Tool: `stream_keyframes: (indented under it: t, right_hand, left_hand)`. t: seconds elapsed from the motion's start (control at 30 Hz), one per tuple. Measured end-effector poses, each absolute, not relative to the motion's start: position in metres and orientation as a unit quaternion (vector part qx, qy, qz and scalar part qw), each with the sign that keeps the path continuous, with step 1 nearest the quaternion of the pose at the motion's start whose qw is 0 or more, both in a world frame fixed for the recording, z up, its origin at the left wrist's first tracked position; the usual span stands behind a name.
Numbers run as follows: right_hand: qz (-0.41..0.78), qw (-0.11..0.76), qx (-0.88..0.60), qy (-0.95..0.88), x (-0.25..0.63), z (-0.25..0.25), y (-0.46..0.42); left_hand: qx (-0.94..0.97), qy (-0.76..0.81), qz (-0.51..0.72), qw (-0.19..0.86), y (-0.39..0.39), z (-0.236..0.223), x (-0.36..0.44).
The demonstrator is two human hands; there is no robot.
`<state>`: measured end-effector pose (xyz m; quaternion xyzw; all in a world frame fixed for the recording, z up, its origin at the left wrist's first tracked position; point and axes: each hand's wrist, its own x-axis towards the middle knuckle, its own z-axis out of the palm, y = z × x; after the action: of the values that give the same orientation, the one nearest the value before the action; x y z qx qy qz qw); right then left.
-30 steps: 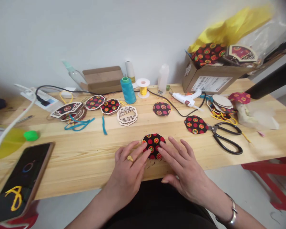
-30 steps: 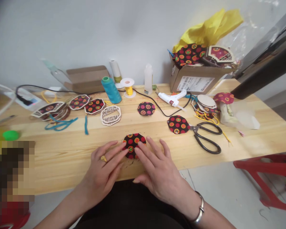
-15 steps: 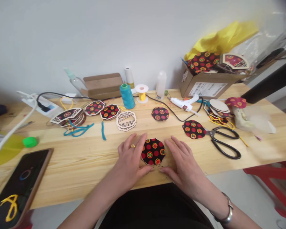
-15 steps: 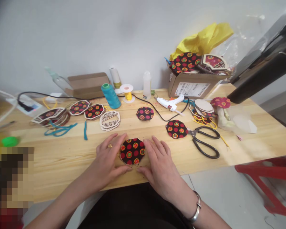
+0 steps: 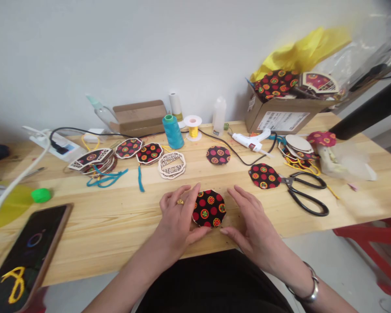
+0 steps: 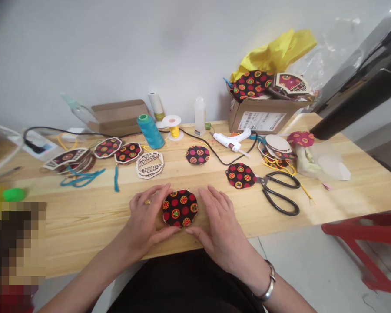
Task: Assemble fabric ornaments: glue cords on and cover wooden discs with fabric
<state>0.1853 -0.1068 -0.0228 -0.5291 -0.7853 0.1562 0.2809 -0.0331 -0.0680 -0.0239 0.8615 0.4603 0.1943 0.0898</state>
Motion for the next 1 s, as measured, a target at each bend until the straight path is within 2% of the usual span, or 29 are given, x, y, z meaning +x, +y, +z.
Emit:
stream_keyframes:
  t: [0.1,0.2,0.3,0.47,0.57,0.7,0.77,0.83,1.0]
  right_hand:
    - [0.241,0.363,-0.558,-0.706,0.184,-0.018,-0.11]
    - [0.413,0.426,-0.55,-0.587,0.178,-0.01,-0.109]
    - [0.577,0.443,-0.49,-0.481,0.168,-0.001,-0.103]
    - [0.622,0.46,-0.487,-0.404,0.161,0.002,-0.093]
    - [0.625,0.443,-0.492,-0.415,0.164,0.002,-0.091]
    - [0.632,0.408,-0.47,-0.46,0.175,0.007,-0.088]
    - [0.619,0.391,-0.472,-0.49,0.179,0.009,-0.087]
    - [0.601,0.37,-0.481,-0.52,0.18,0.012,-0.086]
    - [0.579,0.328,-0.478,-0.573,0.186,0.021,-0.086]
  left_hand:
    - [0.838,0.476,0.257,0.069,-0.07,-0.021,-0.032]
    - [0.808,0.485,0.333,0.034,-0.074,-0.017,-0.026]
    - [0.794,0.481,0.372,0.009,-0.078,-0.016,-0.018]
    - [0.776,0.491,0.396,0.012,-0.089,-0.024,-0.01]
    - [0.741,0.51,0.413,0.144,-0.094,-0.021,-0.016]
    - [0.567,0.504,0.405,0.51,-0.09,-0.005,-0.025]
    - [0.496,0.49,0.356,0.622,-0.085,0.002,-0.027]
    - [0.463,0.485,0.319,0.669,-0.081,0.006,-0.027]
    - [0.422,0.487,0.313,0.698,-0.081,0.005,-0.024]
